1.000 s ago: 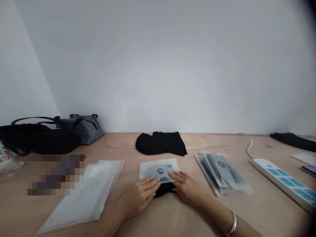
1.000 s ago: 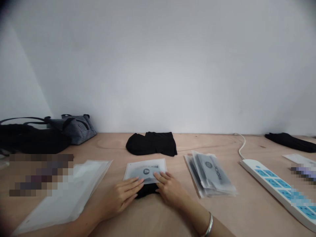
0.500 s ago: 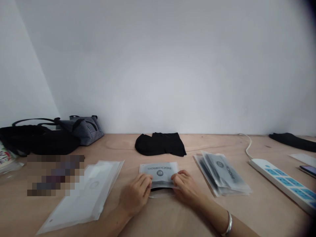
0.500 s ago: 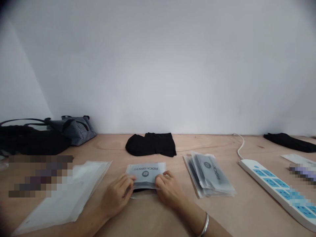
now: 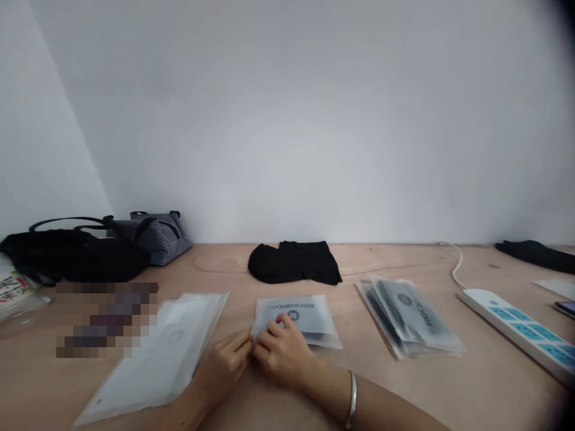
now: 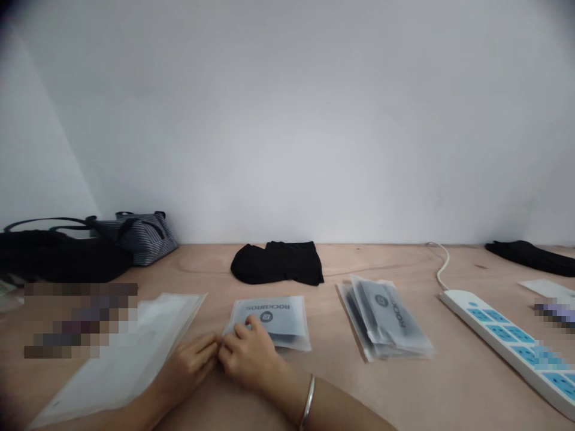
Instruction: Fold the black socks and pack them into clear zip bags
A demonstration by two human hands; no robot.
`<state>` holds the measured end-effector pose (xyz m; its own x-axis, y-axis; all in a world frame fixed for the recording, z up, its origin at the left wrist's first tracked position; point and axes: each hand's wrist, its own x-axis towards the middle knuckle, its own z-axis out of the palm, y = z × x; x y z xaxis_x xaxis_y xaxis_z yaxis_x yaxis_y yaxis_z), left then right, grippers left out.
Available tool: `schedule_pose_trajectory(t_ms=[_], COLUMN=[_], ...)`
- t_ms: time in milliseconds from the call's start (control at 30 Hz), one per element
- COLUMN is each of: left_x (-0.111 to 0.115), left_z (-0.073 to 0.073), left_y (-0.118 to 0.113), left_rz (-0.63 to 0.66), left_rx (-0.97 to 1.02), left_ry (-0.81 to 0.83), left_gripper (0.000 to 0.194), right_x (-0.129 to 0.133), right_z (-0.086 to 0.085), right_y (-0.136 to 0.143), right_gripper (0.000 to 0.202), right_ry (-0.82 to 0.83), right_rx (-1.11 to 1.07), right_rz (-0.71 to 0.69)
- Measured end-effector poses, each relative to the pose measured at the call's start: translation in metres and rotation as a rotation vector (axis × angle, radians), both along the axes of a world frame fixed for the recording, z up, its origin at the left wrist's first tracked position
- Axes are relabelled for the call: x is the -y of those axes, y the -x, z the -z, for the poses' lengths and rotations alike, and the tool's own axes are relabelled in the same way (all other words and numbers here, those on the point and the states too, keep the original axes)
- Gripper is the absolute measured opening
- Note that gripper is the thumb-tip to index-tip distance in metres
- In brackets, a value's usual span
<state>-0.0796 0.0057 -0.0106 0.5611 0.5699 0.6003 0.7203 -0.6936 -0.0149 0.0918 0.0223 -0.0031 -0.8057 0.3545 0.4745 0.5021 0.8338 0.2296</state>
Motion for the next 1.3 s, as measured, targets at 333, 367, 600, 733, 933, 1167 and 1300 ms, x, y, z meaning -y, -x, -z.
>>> schedule_pose_trajectory(t_ms=[333,367,600,733,933,1167,1300], left_x=[-0.001,-0.001,0.004,0.008,-0.016,-0.035,-0.035], left_z=[-0.004,-0.004,-0.01,-0.03,-0.025,0.006,0.008], left_y=[-0.003,-0.003,-0.005,-0.017,-0.053,-0.051,-0.047], left_rz=[0.042,0.048,0.026,-0.003,-0.025,0.006,0.031], left_rx=[-0.017,-0.017,0.0,-0.05,-0.125,-0.09,-0.008], left_ry=[0.018,0.019,0.096,0.217,0.302,0.414,0.467], left_gripper=[0.025,0.024,0.023,0.039,0.05,0.053,0.051], right_x=[0.009,0.01,0.023,0.024,-0.001,-0.013,-0.015], right_z=[0.004,0.007,-0.001,-0.02,-0.028,-0.016,-0.013], right_y=[-0.085,-0.099,-0.155,-0.142,-0.104,-0.094,-0.092], right_gripper=[0.015,0.015,0.015,0.034,0.079,0.078,0.068], right_ry=[0.011,0.023,0.151,0.298,0.435,0.573,0.573], right_rx=[0.025,0.009,-0.015,-0.028,0.087,0.137,0.148], right_rz=[0.097,0.124,0.281,0.248,0.065,0.092,0.119])
